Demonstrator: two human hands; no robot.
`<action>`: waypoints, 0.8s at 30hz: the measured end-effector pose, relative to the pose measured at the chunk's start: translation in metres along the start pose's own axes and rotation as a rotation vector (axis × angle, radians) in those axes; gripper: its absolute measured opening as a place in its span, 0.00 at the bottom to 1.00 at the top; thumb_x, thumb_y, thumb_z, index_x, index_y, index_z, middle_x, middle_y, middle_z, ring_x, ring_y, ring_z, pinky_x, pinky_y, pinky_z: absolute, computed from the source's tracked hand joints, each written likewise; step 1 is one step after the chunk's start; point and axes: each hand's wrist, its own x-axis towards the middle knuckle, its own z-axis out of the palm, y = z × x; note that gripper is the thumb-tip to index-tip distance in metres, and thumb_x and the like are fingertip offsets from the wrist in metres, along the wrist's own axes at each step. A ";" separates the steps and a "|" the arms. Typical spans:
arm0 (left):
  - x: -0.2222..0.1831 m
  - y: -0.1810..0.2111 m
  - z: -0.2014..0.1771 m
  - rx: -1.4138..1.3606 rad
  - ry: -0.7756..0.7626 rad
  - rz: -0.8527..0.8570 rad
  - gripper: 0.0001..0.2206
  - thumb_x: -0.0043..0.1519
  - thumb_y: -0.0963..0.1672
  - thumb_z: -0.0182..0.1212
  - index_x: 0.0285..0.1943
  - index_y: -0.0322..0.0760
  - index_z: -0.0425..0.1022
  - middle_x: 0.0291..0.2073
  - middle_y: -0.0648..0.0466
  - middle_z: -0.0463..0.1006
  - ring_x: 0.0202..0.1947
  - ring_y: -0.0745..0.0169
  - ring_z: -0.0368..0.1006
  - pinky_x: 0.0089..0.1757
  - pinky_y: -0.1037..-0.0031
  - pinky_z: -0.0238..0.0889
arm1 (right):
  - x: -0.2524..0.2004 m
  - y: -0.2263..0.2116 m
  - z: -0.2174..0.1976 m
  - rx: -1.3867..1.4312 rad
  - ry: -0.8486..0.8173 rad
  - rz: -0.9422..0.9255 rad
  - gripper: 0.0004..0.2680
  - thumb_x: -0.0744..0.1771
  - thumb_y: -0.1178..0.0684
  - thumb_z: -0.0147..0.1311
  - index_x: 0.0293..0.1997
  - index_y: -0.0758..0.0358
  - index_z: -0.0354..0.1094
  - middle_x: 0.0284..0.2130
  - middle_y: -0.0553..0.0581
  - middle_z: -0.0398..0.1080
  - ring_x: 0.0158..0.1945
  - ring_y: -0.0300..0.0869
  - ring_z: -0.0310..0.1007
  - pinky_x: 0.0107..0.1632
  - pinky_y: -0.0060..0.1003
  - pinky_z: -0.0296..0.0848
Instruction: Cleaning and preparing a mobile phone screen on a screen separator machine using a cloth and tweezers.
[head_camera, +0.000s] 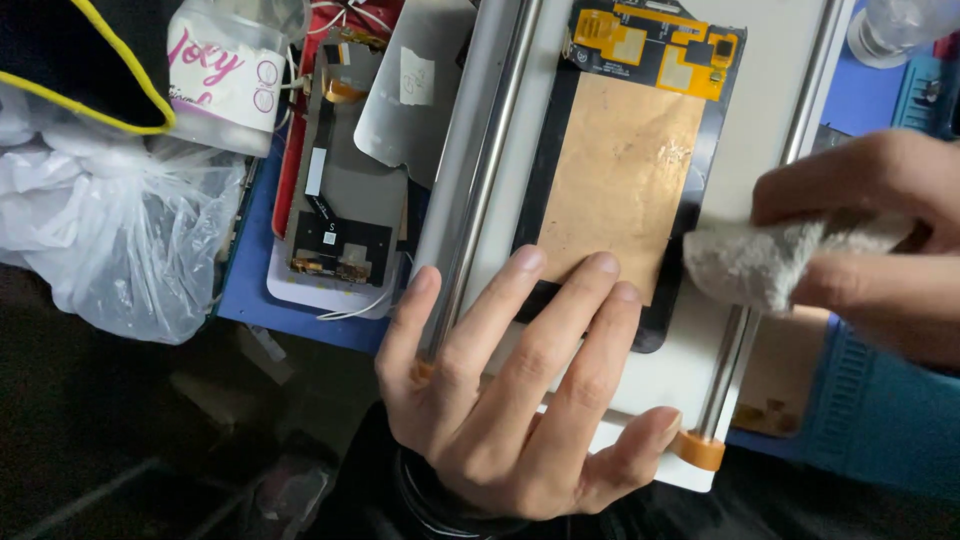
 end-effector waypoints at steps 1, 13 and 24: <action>0.000 0.000 0.000 -0.003 0.001 -0.003 0.21 0.68 0.52 0.43 0.48 0.43 0.84 0.48 0.58 0.84 0.55 0.57 0.74 0.61 0.48 0.48 | 0.007 -0.004 0.000 0.123 0.020 0.262 0.14 0.61 0.52 0.60 0.50 0.49 0.63 0.41 0.63 0.74 0.33 0.45 0.83 0.32 0.33 0.86; 0.000 -0.001 0.001 0.009 0.027 0.017 0.24 0.71 0.53 0.38 0.48 0.42 0.85 0.48 0.57 0.85 0.55 0.57 0.74 0.61 0.50 0.47 | 0.025 0.005 -0.011 0.041 -0.062 0.104 0.02 0.62 0.57 0.58 0.27 0.55 0.71 0.41 0.62 0.73 0.29 0.43 0.79 0.31 0.33 0.83; 0.000 0.000 0.004 0.003 0.076 -0.012 0.24 0.70 0.52 0.39 0.46 0.42 0.86 0.45 0.57 0.86 0.54 0.57 0.74 0.61 0.50 0.47 | 0.057 -0.020 -0.021 0.045 -0.133 0.067 0.03 0.58 0.50 0.62 0.20 0.45 0.77 0.31 0.43 0.76 0.16 0.32 0.74 0.17 0.30 0.77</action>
